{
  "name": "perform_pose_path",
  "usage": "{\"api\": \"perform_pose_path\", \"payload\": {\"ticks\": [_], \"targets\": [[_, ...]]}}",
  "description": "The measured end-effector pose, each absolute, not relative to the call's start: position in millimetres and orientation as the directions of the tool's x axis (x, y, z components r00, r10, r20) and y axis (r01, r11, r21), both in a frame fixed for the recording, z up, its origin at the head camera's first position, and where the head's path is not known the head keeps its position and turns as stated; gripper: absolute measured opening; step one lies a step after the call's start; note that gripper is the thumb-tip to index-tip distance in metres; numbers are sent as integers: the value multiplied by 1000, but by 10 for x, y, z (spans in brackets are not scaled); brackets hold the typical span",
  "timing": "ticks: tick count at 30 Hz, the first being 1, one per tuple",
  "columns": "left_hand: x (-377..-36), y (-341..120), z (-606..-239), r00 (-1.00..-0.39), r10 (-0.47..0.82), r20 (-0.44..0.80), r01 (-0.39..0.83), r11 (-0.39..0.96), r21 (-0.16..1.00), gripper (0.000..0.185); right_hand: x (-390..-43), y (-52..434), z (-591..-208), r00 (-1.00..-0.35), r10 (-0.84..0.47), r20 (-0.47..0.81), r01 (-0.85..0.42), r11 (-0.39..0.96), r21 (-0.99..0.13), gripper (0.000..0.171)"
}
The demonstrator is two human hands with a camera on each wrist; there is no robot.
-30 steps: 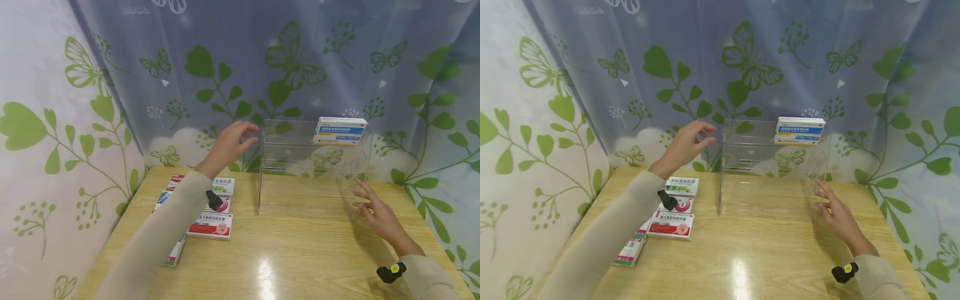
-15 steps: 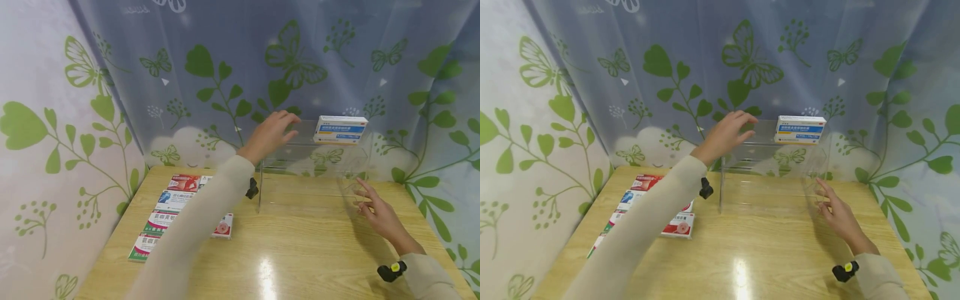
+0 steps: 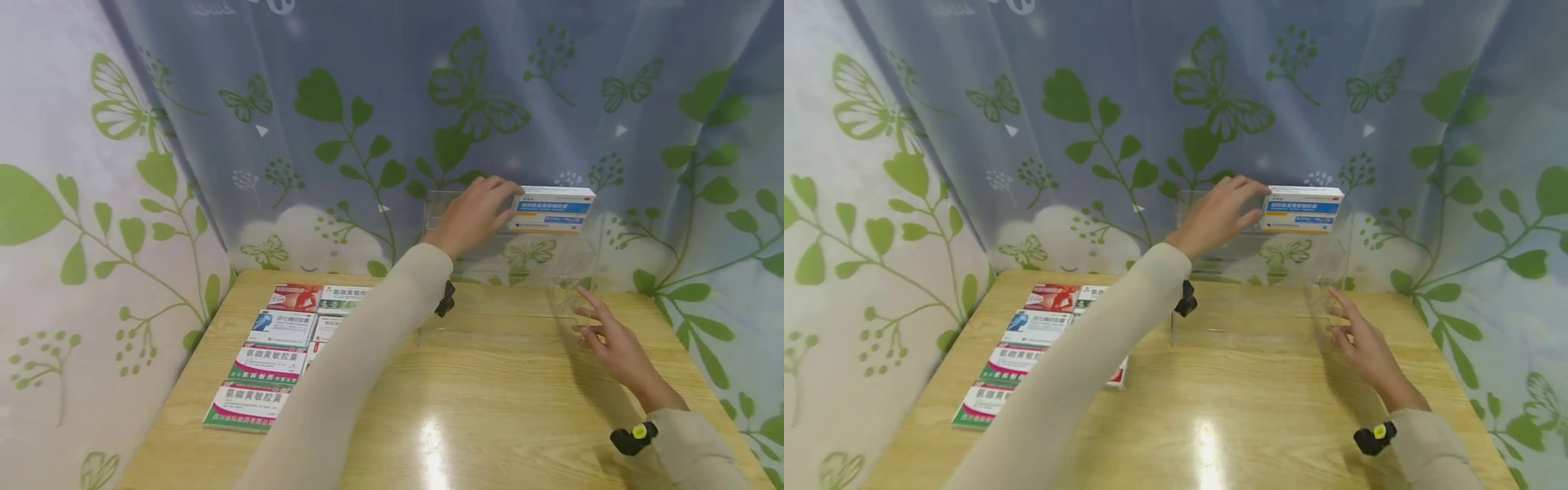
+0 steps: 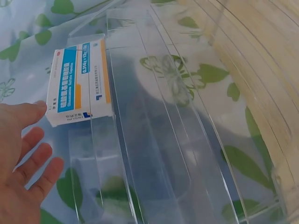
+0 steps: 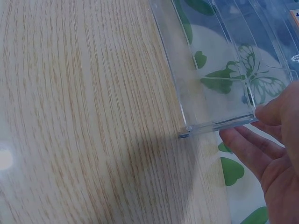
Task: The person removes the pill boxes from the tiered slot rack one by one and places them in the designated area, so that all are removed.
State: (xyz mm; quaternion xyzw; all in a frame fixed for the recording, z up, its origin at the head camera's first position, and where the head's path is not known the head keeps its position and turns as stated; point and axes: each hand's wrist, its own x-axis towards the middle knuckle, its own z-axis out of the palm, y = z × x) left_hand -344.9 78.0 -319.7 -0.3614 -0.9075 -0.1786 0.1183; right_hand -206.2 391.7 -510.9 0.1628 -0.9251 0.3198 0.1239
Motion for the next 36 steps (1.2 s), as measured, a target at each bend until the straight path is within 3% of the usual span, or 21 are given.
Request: {"api": "perform_pose_path", "payload": {"ticks": [9, 13, 22, 36], "targets": [[-3521, 961, -3207, -742, 614, 270, 665, 725, 181, 64, -2067, 3889, -5092, -926, -219, 308, -365, 732, -576, 88], [-3502, 1006, -3260, -745, 619, 247, 663, 727, 179, 62, -2051, 3882, -5080, -934, -216, 285, -346, 743, -573, 88], [-3519, 1029, -3340, -665, 575, 477, 740, 593, 317, 25, -2045, 3881, -5113, -928, -211, 307, -355, 753, -555, 87], [-3484, 469, -3203, -643, 418, 642, 765, 379, 520, 32, -2031, 3876, -5088, -928, -216, 303, -356, 747, -562, 86]]}}
